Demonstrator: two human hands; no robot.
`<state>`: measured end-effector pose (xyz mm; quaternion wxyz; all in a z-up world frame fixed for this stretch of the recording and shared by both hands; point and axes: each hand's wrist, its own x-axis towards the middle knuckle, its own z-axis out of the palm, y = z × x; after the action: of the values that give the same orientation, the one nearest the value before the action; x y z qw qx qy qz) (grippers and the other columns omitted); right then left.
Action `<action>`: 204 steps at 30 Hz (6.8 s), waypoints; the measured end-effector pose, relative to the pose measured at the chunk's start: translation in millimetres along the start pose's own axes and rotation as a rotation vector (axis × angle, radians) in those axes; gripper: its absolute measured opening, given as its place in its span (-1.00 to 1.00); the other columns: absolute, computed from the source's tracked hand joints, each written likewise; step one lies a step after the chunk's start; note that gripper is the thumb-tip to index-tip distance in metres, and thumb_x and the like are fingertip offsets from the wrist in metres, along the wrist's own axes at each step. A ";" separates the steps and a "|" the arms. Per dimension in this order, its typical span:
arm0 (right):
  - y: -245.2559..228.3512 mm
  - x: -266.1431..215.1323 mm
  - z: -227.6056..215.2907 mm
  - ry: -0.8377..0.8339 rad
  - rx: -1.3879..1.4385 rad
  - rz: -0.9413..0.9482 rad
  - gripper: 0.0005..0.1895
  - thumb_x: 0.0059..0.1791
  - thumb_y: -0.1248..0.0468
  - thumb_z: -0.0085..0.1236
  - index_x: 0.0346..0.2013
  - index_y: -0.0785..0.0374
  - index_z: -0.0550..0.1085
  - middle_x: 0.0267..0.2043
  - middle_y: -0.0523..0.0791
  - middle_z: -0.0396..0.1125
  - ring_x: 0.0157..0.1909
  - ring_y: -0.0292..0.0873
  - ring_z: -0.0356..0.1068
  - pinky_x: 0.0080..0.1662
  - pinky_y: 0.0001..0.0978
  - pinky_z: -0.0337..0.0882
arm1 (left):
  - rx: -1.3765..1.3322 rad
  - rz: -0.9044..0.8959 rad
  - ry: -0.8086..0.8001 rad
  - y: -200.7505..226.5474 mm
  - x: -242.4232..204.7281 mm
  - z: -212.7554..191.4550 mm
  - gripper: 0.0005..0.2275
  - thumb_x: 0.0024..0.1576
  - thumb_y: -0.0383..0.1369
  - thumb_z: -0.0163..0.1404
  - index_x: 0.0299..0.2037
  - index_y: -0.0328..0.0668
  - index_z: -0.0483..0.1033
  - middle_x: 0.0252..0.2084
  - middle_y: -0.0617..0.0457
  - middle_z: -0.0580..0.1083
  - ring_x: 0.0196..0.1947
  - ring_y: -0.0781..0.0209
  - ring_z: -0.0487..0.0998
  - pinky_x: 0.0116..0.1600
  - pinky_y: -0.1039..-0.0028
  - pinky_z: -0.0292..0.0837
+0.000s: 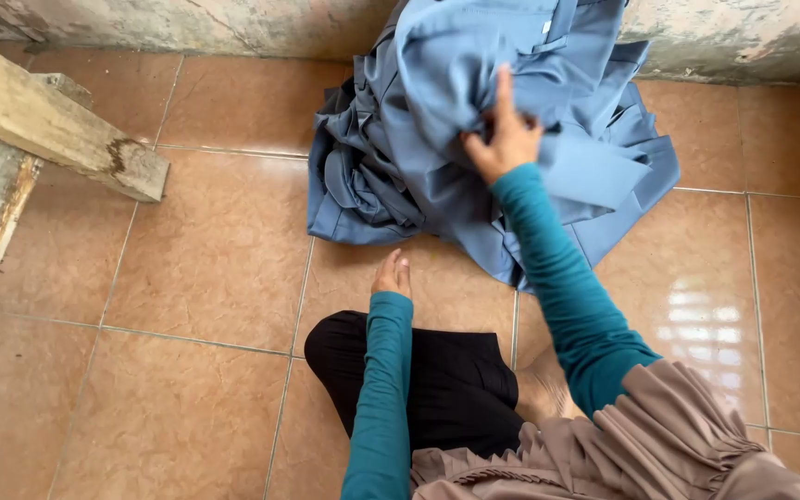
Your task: Folding multiple pairs of blue pants on a tiled floor.
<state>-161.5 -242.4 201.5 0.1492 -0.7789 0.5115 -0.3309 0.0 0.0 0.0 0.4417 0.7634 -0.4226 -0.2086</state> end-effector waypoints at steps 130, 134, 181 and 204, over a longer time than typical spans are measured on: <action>-189.0 -158.1 275.8 -0.879 0.393 0.115 -0.40 0.07 -0.30 0.11 0.22 -0.03 0.49 0.25 -0.08 0.36 0.38 0.00 0.22 0.41 -0.08 0.14 | -1.128 -1.016 0.790 -108.2 -5.9 -248.5 -0.18 0.05 -0.07 0.24 0.41 -0.39 0.11 0.38 -0.46 0.20 0.32 -0.58 0.24 0.19 -0.48 0.27; -239.7 -143.7 206.5 -0.527 0.710 -0.073 -0.38 0.18 -0.12 -0.07 0.31 0.33 0.36 0.34 0.14 0.25 0.43 0.06 0.14 0.44 -0.12 0.07 | -1.509 -0.783 0.828 -85.1 -3.4 -271.8 -0.28 -0.06 -0.09 0.28 0.30 -0.15 0.29 0.23 -0.24 0.35 0.22 -0.22 0.32 0.27 -0.05 0.20; -321.7 -503.4 253.3 -0.623 -0.041 -1.346 -0.25 -0.13 -0.17 0.30 0.33 -0.32 0.31 0.53 -0.04 0.01 0.49 0.14 -0.02 0.29 0.34 -0.03 | 0.390 -1.546 1.408 -205.0 -393.2 -415.0 -0.09 0.23 -0.12 0.27 0.59 0.06 -0.25 0.61 -0.26 -0.23 0.61 -0.11 -0.32 0.57 -0.17 -0.34; -242.8 -254.2 353.7 -0.705 0.228 -0.375 -0.51 -0.03 0.40 0.07 -0.04 -0.36 0.63 -0.13 -0.16 0.49 0.05 0.08 0.43 0.16 -0.03 0.42 | 0.728 -1.425 0.170 -219.7 -413.1 -454.7 -0.50 0.37 0.10 -0.55 0.52 0.63 -0.35 0.62 0.16 -0.28 0.58 -0.09 -0.34 0.40 -0.39 -0.76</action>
<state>178.7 52.7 -12.6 0.3376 -0.9027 0.2384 -0.1198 186.2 624.7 28.1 -0.0435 0.9589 0.1597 -0.2304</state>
